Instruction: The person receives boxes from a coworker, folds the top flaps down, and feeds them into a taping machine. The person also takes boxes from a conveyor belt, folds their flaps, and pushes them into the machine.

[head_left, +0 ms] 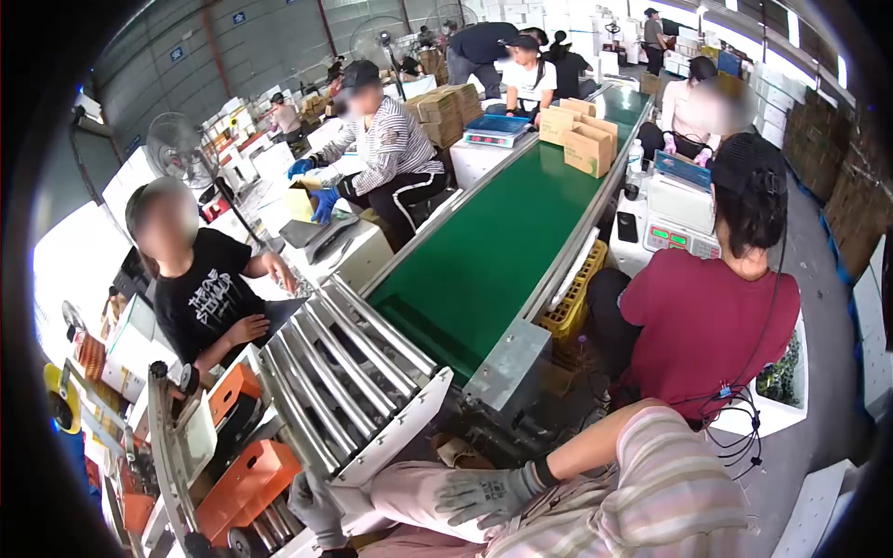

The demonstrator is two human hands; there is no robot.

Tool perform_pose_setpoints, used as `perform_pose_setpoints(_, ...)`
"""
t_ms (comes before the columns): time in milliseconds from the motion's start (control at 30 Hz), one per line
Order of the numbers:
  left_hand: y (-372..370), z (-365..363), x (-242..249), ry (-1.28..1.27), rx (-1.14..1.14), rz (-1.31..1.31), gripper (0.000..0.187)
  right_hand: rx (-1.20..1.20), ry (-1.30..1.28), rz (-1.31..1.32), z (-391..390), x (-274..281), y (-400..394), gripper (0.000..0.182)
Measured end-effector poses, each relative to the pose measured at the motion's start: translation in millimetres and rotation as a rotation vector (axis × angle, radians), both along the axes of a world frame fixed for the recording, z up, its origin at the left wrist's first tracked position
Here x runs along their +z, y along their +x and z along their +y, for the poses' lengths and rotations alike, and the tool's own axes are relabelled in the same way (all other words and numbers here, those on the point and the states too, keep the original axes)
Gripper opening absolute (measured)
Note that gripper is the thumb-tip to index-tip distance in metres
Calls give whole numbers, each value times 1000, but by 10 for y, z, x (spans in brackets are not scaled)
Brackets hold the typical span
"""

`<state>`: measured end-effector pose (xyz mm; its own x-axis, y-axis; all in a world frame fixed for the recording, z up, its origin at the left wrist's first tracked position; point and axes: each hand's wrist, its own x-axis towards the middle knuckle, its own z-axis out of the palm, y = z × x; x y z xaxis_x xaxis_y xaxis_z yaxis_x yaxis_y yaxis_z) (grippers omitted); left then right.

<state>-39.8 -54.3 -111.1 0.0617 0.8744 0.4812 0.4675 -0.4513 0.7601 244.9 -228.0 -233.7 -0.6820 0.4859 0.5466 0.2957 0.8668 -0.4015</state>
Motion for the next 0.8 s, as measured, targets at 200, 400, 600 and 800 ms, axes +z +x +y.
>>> perform_pose_setpoints(200,-104,159,-247,-88,-7,-214,49,-165,264,222,83,594,-124,32)
perform_pose_setpoints(400,-115,114,-149,-164,11,-194,54,-90,5,40,6,55,-86,41)
perform_pose_setpoints(600,-31,29,-82,-115,136,-95,57,-70,-57,16,-39,38,-65,53)
perform_pose_setpoints(800,-8,-8,-25,-134,73,-151,52,-68,-95,22,-45,25,-54,52)
